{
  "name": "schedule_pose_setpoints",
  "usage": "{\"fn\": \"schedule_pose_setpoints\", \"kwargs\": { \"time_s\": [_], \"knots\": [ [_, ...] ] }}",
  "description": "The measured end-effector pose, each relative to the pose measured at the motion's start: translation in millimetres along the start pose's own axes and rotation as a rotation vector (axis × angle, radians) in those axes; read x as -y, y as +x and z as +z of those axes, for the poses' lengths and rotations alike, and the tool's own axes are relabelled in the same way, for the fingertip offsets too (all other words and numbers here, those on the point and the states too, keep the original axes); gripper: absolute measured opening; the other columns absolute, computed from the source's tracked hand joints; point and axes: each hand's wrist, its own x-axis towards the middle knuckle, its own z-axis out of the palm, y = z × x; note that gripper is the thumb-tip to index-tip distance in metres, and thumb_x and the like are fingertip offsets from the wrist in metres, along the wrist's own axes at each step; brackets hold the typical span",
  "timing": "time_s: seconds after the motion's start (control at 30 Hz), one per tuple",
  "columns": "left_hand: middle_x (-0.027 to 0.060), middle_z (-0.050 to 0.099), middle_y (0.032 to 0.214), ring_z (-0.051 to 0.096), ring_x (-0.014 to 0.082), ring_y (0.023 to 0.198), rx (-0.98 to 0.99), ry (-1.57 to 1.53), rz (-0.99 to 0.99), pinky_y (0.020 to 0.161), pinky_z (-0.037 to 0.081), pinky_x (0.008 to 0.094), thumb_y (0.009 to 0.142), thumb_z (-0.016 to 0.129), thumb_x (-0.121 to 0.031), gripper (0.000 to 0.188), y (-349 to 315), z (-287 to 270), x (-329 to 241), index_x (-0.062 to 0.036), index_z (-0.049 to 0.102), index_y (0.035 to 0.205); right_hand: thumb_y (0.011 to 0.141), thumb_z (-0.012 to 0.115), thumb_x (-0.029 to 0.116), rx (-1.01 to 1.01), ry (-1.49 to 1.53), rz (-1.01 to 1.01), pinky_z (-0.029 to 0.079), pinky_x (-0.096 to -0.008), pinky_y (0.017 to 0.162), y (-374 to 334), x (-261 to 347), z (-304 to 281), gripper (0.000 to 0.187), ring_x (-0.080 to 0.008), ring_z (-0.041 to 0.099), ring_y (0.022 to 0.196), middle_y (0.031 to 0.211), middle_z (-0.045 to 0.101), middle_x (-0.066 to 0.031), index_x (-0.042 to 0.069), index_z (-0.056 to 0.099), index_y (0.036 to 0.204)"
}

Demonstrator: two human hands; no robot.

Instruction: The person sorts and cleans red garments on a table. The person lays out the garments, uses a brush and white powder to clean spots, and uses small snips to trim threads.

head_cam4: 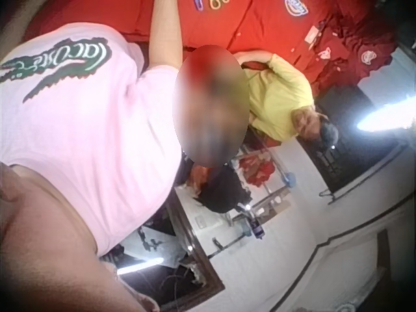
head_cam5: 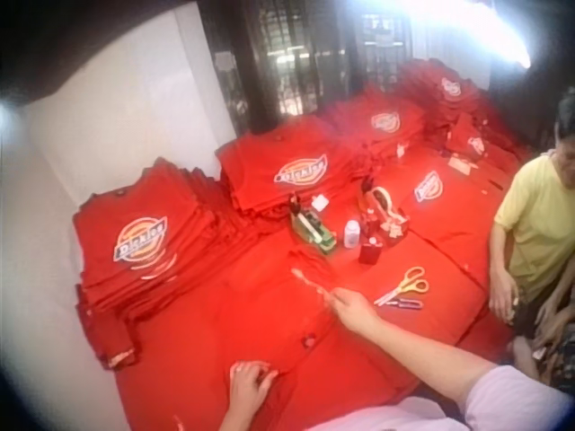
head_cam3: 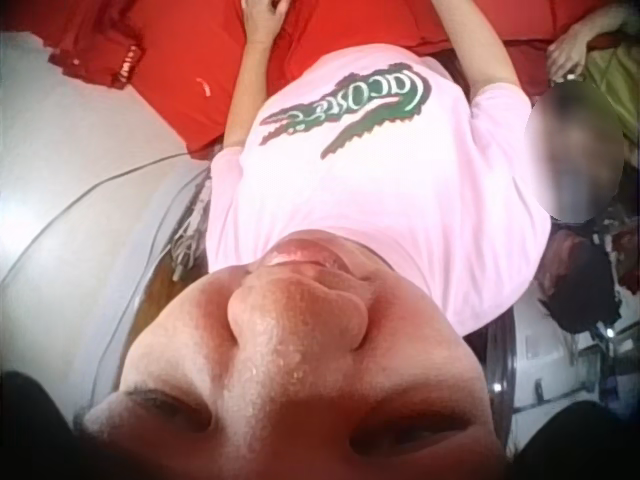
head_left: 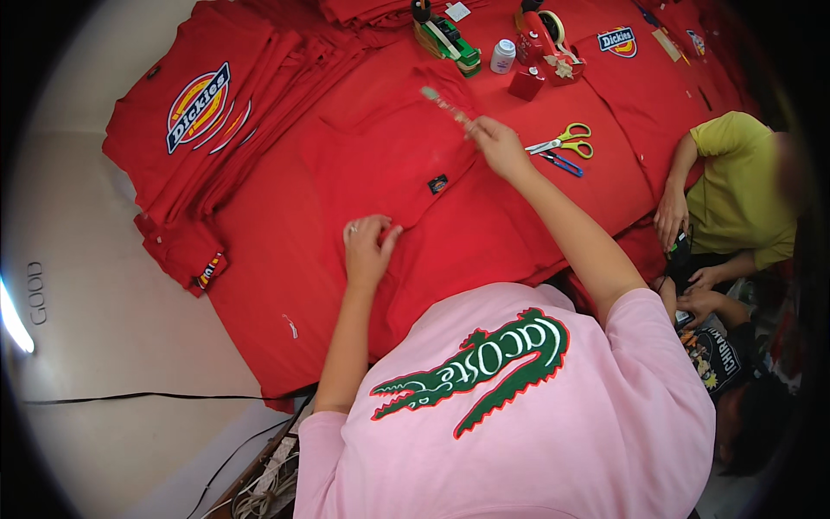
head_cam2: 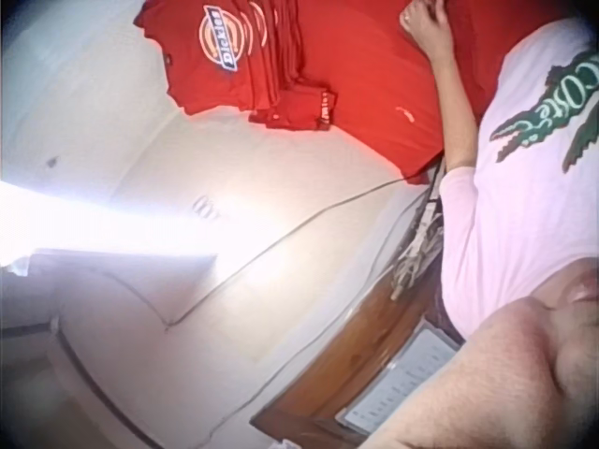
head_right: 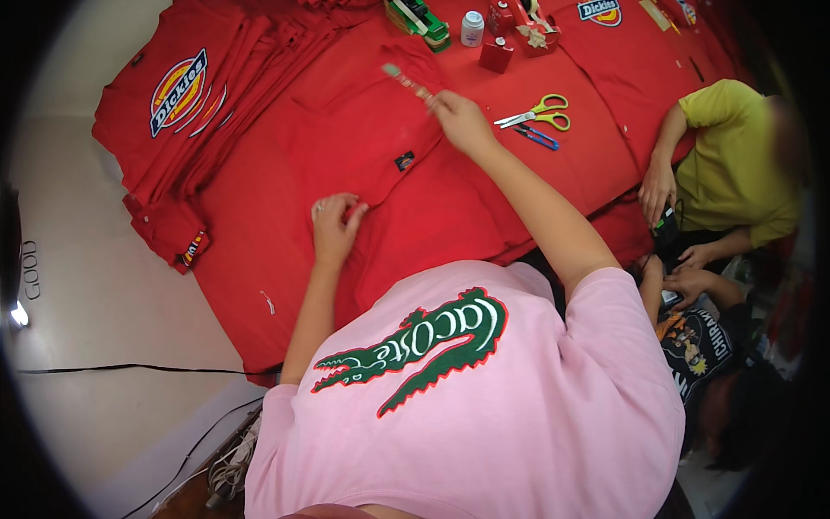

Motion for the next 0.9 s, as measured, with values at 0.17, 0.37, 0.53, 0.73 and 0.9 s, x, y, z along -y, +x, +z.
{"fn": "schedule_pose_setpoints", "kwargs": {
  "time_s": [0.17, 0.37, 0.53, 0.73, 0.9],
  "knots": [
    [0.0110, 0.072, 0.111, 0.065, 0.0300, 0.105, -0.155, -0.121, -0.482, 0.101, 0.044, 0.0455, 0.096, 0.074, -0.025, 0.021, 95, -30, 42, -0.0057, 0.071, 0.104, 0.104, 0.062, 0.029, 0.596, 0.011, 0.079, 0.051, -0.0332, 0.077, -64, 24, 28, 0.029, -0.0178, 0.065, 0.080, 0.084, 0.071, -0.0107, 0.003, 0.074, 0.097],
    [0.0101, 0.068, 0.128, 0.061, 0.0302, 0.122, 0.009, 0.153, 0.007, 0.114, 0.038, 0.0487, 0.098, 0.069, -0.022, 0.025, 96, -15, 27, -0.0078, 0.069, 0.119, 0.104, 0.061, 0.035, 0.089, -0.076, 0.201, 0.051, -0.0387, 0.075, -53, -9, 8, 0.037, -0.0276, 0.069, 0.081, 0.085, 0.072, -0.0169, 0.002, 0.073, 0.092],
    [0.0126, 0.057, 0.144, 0.054, 0.0328, 0.130, -0.102, 0.411, 0.026, 0.121, 0.032, 0.0514, 0.099, 0.069, -0.024, 0.038, 64, 25, 27, -0.0097, 0.065, 0.134, 0.101, 0.064, 0.041, 0.442, -0.067, -0.027, 0.051, -0.0399, 0.074, -63, 18, 14, 0.039, -0.0297, 0.070, 0.080, 0.083, 0.071, -0.0169, 0.004, 0.073, 0.094],
    [0.0139, 0.065, 0.131, 0.059, 0.0331, 0.125, -0.029, 0.261, -0.299, 0.120, 0.032, 0.0514, 0.098, 0.071, -0.028, 0.034, 75, 0, 61, -0.0060, 0.070, 0.124, 0.099, 0.068, 0.041, 0.015, -0.331, 0.014, 0.051, -0.0469, 0.072, -26, -8, -14, 0.035, -0.0386, 0.068, 0.083, 0.083, 0.070, -0.0195, 0.006, 0.069, 0.096],
    [0.0100, 0.070, 0.110, 0.065, 0.0257, 0.103, -0.116, -0.221, -0.546, 0.096, 0.050, 0.0381, 0.098, 0.075, -0.029, 0.033, 86, -22, 61, -0.0006, 0.071, 0.114, 0.098, 0.068, 0.033, -0.119, -0.407, -0.098, 0.053, -0.0505, 0.073, 26, 12, -36, 0.029, -0.0409, 0.068, 0.087, 0.092, 0.067, -0.0181, 0.004, 0.062, 0.096]
  ]
}}
